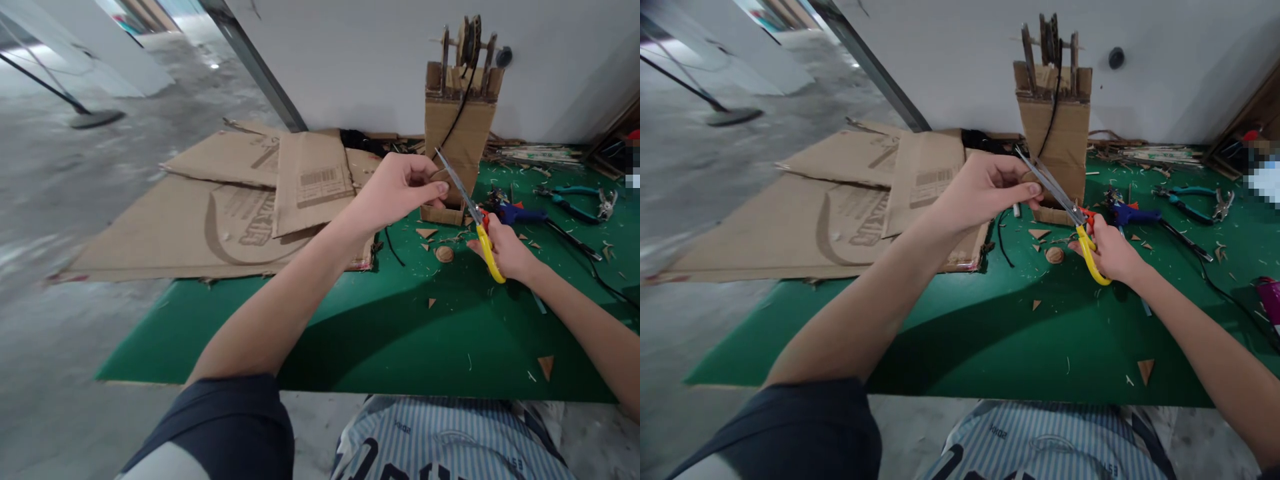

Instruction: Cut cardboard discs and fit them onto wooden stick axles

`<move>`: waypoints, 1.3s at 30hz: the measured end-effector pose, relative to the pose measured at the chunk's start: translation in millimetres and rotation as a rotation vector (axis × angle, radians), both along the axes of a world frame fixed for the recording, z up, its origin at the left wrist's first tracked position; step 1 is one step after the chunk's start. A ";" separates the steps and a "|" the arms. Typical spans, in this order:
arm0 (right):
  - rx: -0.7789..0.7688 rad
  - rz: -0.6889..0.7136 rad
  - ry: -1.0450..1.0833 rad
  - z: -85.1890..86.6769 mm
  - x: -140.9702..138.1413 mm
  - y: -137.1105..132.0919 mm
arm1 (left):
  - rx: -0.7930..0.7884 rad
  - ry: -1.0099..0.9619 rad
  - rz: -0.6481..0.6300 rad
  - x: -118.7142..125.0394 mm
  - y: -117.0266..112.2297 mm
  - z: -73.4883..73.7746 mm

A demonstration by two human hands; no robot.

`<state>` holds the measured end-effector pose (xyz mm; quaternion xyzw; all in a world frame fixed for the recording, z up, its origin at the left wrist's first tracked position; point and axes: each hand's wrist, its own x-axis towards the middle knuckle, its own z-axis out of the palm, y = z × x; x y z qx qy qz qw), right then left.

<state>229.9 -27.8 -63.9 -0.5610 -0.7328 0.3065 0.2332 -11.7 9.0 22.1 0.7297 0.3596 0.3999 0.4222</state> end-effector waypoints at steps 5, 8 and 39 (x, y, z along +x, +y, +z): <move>0.011 -0.060 0.051 -1.9 -2.0 -0.4 | -0.090 -0.288 0.067 18.3 1.1 -19.8; 0.021 -0.062 0.080 -3.6 -2.2 -1.6 | -0.102 -0.403 0.064 23.6 2.0 -27.3; 0.049 -0.067 0.021 -4.3 -1.4 0.1 | 0.162 -0.090 0.149 16.0 -0.8 -17.5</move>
